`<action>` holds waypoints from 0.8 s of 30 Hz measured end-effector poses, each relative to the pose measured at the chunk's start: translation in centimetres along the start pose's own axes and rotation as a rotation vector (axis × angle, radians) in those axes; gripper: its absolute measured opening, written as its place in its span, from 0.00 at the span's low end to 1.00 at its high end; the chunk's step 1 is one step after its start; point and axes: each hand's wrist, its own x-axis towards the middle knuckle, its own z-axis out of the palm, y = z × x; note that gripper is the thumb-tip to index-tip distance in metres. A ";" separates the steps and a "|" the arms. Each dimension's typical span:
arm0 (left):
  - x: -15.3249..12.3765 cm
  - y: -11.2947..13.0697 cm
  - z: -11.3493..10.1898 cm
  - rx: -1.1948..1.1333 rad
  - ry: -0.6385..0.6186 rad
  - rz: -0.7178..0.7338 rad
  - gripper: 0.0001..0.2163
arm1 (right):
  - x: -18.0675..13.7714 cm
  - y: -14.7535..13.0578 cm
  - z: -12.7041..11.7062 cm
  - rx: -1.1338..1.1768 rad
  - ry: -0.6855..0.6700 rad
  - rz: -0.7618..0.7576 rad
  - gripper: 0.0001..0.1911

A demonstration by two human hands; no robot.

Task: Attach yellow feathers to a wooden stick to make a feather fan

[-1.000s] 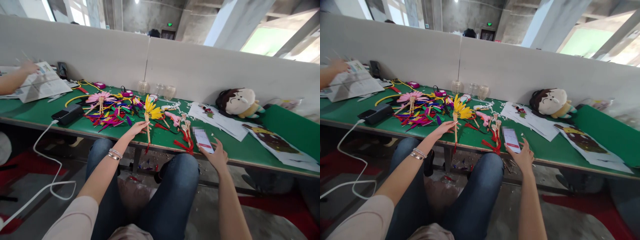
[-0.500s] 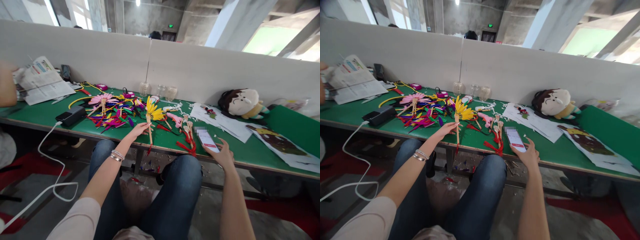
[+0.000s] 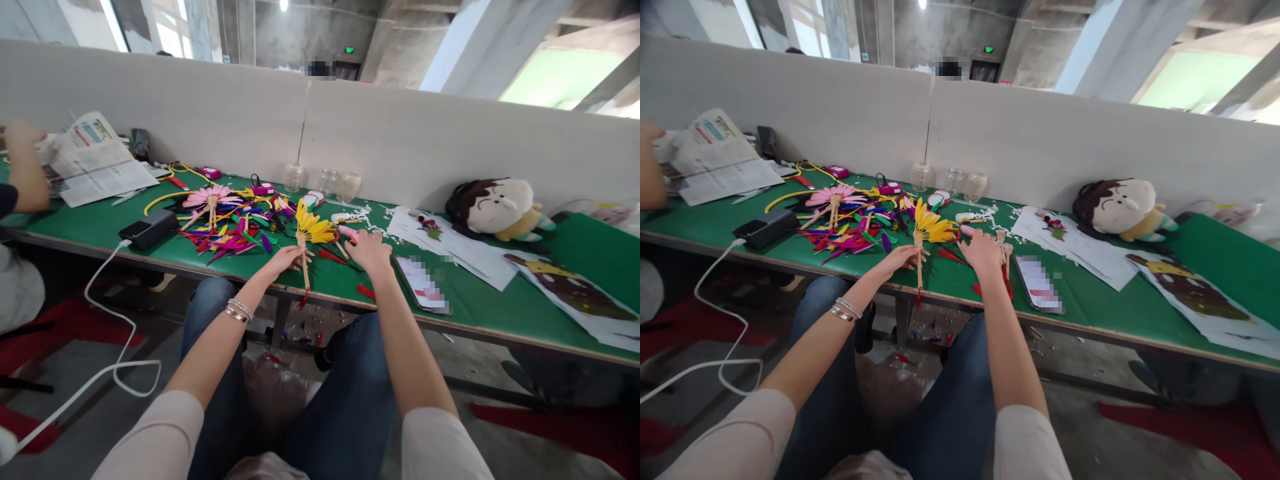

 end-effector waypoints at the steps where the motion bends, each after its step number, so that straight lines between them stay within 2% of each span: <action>1: 0.1 0.0 0.0 0.006 0.009 -0.008 0.16 | 0.4 -0.3 0.6 0.001 -0.002 0.030 0.25; 5: 0.1 0.0 0.3 0.045 0.067 -0.015 0.15 | 1.4 0.0 3.4 0.015 -0.013 0.096 0.31; 9: 0.1 0.0 0.4 0.061 0.086 0.001 0.14 | 2.1 1.3 5.0 0.026 0.115 0.150 0.30; 12: 0.0 0.1 0.4 0.058 0.082 0.005 0.14 | 2.6 2.0 5.3 0.083 0.162 0.176 0.28; 17: -0.1 0.3 0.4 0.035 0.093 0.005 0.14 | 2.9 2.6 5.4 0.260 0.114 0.244 0.30; 21: -0.3 0.5 0.5 0.049 0.112 0.002 0.14 | 3.0 3.3 5.5 0.430 0.198 0.274 0.32; 24: -0.4 0.5 0.5 0.044 0.116 -0.010 0.13 | 3.2 3.4 5.3 0.518 0.254 0.347 0.29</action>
